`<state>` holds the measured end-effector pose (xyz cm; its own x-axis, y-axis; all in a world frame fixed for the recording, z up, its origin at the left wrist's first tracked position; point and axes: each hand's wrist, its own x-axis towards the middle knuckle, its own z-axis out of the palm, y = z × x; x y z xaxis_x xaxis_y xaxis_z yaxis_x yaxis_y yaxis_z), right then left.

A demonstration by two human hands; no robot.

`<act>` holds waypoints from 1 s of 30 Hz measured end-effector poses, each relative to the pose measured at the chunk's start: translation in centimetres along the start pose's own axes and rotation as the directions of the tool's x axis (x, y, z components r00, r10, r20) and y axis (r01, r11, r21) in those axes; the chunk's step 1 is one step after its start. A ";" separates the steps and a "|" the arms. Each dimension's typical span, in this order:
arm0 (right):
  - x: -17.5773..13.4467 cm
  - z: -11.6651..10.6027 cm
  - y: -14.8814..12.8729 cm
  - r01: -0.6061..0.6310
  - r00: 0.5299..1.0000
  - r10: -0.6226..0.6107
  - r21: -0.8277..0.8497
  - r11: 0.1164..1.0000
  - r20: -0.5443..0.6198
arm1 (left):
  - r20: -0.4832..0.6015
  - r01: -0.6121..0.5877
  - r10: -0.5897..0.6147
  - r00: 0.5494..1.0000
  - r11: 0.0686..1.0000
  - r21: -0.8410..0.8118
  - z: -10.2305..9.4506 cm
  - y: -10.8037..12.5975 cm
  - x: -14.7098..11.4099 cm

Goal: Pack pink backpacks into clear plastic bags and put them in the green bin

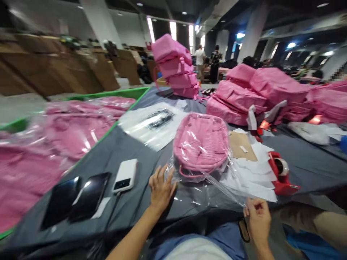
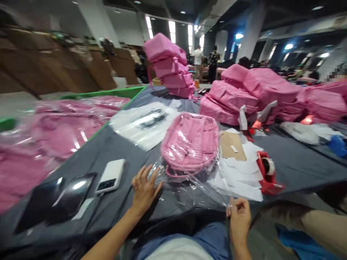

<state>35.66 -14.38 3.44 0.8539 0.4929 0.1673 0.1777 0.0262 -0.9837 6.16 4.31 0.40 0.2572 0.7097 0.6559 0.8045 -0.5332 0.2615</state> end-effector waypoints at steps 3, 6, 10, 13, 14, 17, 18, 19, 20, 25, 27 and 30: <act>1.2 -0.7 -0.4 -0.037 0.999 0.039 -0.064 0.997 0.037 | 0.045 0.320 -0.317 0.947 0.937 -0.136 0.1 -2.9 2.4; 2.5 -2.0 0.0 0.021 1.000 -0.019 -0.232 0.973 0.014 | 0.018 0.406 -0.410 0.912 0.895 -0.182 -0.6 -4.5 1.2; 3.2 -3.5 0.9 0.051 0.992 -0.026 -0.199 0.979 0.124 | 0.097 0.540 -0.541 0.836 0.777 -0.324 -3.0 -4.6 -2.7; 2.9 -4.1 1.2 0.019 0.976 0.019 -0.172 0.985 0.219 | 0.186 0.725 -0.728 0.660 0.551 -0.414 -4.9 -4.1 -4.8; 2.6 -4.3 1.1 0.010 0.981 0.028 -0.196 0.981 0.193 | 0.194 0.761 -0.764 0.615 0.511 -0.401 -5.4 -3.9 -5.2; 1.8 -4.7 0.8 0.058 0.994 -0.026 -0.319 0.946 0.103 | 0.193 0.817 -0.809 0.555 0.485 -0.311 -6.4 -3.2 -6.1; 1.5 -4.8 0.7 0.113 0.990 -0.075 -0.365 0.924 0.118 | 0.188 0.819 -0.808 0.559 0.502 -0.278 -6.7 -3.0 -6.2; 1.2 -4.9 0.7 0.181 0.979 -0.127 -0.406 0.896 0.158 | 0.173 0.807 -0.795 0.581 0.537 -0.244 -6.9 -3.0 -6.4; 0.9 -5.1 0.7 0.248 0.963 -0.171 -0.438 0.864 0.207 | 0.155 0.781 -0.769 0.620 0.587 -0.215 -7.1 -3.0 -6.6; 0.0 -6.2 2.1 0.249 0.967 -0.171 -0.543 0.802 0.191 | 0.160 0.661 -0.641 0.750 0.724 -0.199 -7.0 -4.8 -7.4; -0.2 -6.8 2.8 0.162 0.977 -0.066 -0.506 0.847 0.202 | 0.224 0.707 -0.671 0.707 0.659 -0.258 -6.9 -5.6 -7.4; -0.3 -8.0 3.8 0.023 0.961 0.099 -0.431 0.902 0.258 | 0.368 0.772 -0.685 0.628 0.495 -0.398 -7.3 -5.7 -7.1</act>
<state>40.00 -21.41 0.21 0.7119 0.7007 0.0467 0.3909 -0.3401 -0.8553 -4.18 -1.08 -0.59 -0.1927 0.9809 -0.0275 0.3834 0.1011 0.9180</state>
